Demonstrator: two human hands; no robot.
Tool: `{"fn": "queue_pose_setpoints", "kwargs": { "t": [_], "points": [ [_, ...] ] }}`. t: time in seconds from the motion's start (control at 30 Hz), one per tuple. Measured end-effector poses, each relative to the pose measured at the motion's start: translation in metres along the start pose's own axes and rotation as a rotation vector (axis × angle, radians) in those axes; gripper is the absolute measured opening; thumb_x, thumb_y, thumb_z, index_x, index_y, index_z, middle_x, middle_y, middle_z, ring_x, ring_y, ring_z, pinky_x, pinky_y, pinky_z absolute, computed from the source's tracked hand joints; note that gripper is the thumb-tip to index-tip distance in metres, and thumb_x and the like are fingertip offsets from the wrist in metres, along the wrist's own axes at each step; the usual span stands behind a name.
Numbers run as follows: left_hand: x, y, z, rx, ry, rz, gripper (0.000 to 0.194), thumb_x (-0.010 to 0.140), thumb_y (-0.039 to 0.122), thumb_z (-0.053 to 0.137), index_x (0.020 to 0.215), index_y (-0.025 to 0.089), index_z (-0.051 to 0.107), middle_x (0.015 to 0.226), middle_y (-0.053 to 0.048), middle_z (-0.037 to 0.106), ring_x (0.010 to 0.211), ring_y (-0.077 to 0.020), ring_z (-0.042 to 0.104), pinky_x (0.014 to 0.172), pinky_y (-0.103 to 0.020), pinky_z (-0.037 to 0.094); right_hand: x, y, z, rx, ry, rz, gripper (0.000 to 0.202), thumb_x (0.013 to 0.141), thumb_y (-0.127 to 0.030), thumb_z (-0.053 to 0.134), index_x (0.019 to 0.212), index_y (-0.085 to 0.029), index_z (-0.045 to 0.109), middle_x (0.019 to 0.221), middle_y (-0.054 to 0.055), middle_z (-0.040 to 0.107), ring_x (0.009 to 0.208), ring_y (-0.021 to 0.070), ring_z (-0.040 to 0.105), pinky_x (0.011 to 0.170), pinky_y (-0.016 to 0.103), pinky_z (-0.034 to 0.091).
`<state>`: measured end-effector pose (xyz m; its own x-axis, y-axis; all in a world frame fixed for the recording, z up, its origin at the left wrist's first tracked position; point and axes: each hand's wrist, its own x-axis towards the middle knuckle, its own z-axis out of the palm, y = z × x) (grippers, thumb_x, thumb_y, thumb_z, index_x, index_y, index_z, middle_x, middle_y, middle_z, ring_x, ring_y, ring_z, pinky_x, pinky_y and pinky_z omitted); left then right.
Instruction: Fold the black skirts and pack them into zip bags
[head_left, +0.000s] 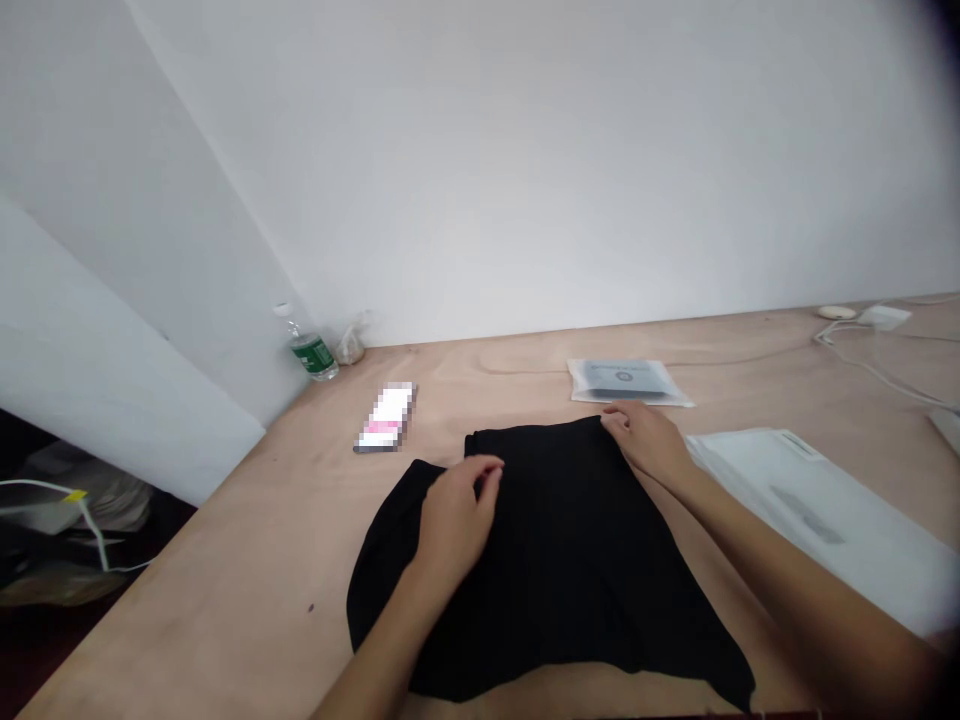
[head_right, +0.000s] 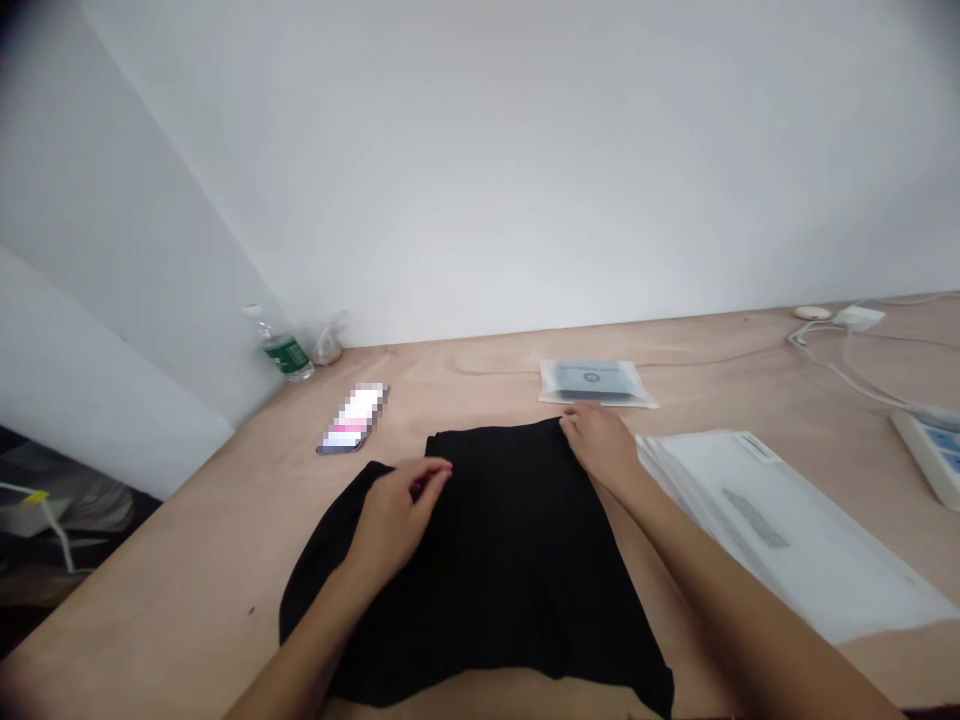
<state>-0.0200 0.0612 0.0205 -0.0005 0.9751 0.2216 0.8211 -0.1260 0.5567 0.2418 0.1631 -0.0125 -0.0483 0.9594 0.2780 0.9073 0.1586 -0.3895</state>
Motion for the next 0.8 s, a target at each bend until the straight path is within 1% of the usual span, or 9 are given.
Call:
{"fn": "queue_pose_setpoints", "kwargs": {
  "t": [0.1, 0.2, 0.33, 0.4, 0.47, 0.57, 0.63, 0.7, 0.8],
  "points": [
    [0.039, -0.011, 0.003, 0.073, 0.039, -0.038, 0.026, 0.087, 0.025, 0.04, 0.101, 0.021, 0.062, 0.101, -0.005, 0.065, 0.094, -0.0196, 0.058, 0.084, -0.032, 0.043, -0.006, -0.004, 0.006, 0.034, -0.043, 0.035, 0.032, 0.076, -0.032, 0.052, 0.104, -0.021, 0.061, 0.104, 0.007, 0.066, 0.094, 0.0254, 0.059, 0.077, 0.034, 0.042],
    [0.071, -0.023, 0.014, 0.123, -0.011, -0.06, 0.021, 0.08, 0.024, 0.05, 0.092, 0.017, 0.066, 0.095, -0.01, 0.063, 0.095, -0.0253, 0.056, 0.083, -0.037, 0.042, -0.008, -0.001, 0.007, 0.079, -0.049, 0.087, 0.032, 0.072, -0.027, 0.054, 0.103, -0.022, 0.061, 0.095, 0.007, 0.068, 0.084, 0.0249, 0.061, 0.07, 0.033, 0.042],
    [0.088, -0.036, 0.024, 0.132, -0.064, -0.078, 0.011, 0.071, 0.024, 0.061, 0.077, 0.018, 0.067, 0.087, -0.01, 0.061, 0.09, -0.0273, 0.056, 0.077, -0.038, 0.043, -0.006, 0.004, 0.006, 0.185, -0.026, 0.13, 0.026, 0.068, -0.023, 0.058, 0.093, -0.025, 0.064, 0.081, 0.002, 0.067, 0.079, 0.0224, 0.061, 0.068, 0.032, 0.042],
    [0.089, -0.039, 0.025, 0.113, -0.057, -0.078, 0.006, 0.069, 0.021, 0.062, 0.074, 0.019, 0.065, 0.088, -0.008, 0.061, 0.091, -0.0259, 0.056, 0.078, -0.036, 0.043, -0.006, 0.004, 0.005, 0.264, -0.011, 0.144, 0.022, 0.066, -0.023, 0.06, 0.088, -0.025, 0.065, 0.08, 0.001, 0.066, 0.079, 0.0221, 0.061, 0.069, 0.032, 0.043],
    [0.087, -0.039, 0.022, 0.073, -0.044, -0.073, 0.004, 0.07, 0.02, 0.061, 0.073, 0.019, 0.063, 0.087, -0.006, 0.06, 0.089, -0.0234, 0.057, 0.078, -0.034, 0.043, -0.008, 0.002, 0.004, 0.367, -0.006, 0.166, 0.018, 0.067, -0.025, 0.059, 0.085, -0.023, 0.065, 0.079, 0.002, 0.066, 0.073, 0.0208, 0.063, 0.067, 0.033, 0.045],
    [0.077, -0.037, 0.013, -0.034, -0.056, -0.062, 0.006, 0.076, 0.023, 0.054, 0.08, 0.019, 0.058, 0.072, -0.001, 0.06, 0.071, -0.0175, 0.061, 0.068, -0.029, 0.046, -0.018, -0.002, -0.004, 0.562, -0.037, 0.182, 0.017, 0.071, -0.029, 0.054, 0.084, -0.019, 0.061, 0.075, 0.003, 0.065, 0.064, 0.0184, 0.064, 0.06, 0.031, 0.049],
    [0.065, -0.035, 0.004, -0.123, -0.082, -0.04, 0.01, 0.081, 0.026, 0.048, 0.086, 0.019, 0.054, 0.069, 0.001, 0.06, 0.062, -0.0144, 0.062, 0.06, -0.026, 0.047, -0.03, -0.004, -0.012, 0.677, -0.063, 0.172, 0.016, 0.072, -0.028, 0.053, 0.083, -0.019, 0.059, 0.077, 0.004, 0.067, 0.07, 0.0184, 0.066, 0.062, 0.03, 0.051],
    [0.049, -0.032, -0.005, -0.193, -0.102, -0.008, 0.011, 0.083, 0.026, 0.044, 0.089, 0.02, 0.05, 0.076, 0.001, 0.062, 0.066, -0.0135, 0.063, 0.061, -0.025, 0.048, -0.045, -0.005, -0.021, 0.767, -0.082, 0.159, 0.011, 0.068, -0.025, 0.055, 0.077, -0.019, 0.059, 0.087, 0.004, 0.068, 0.08, 0.0192, 0.066, 0.069, 0.031, 0.052],
    [0.021, -0.032, -0.014, -0.226, -0.11, 0.058, 0.012, 0.08, 0.019, 0.046, 0.091, 0.021, 0.05, 0.086, 0.0, 0.062, 0.078, -0.0143, 0.063, 0.071, -0.028, 0.049, -0.066, -0.005, -0.029, 0.858, -0.101, 0.144, 0.007, 0.067, -0.02, 0.052, 0.067, -0.02, 0.06, 0.093, 0.004, 0.068, 0.091, 0.0209, 0.063, 0.08, 0.035, 0.049]
  ]
}}
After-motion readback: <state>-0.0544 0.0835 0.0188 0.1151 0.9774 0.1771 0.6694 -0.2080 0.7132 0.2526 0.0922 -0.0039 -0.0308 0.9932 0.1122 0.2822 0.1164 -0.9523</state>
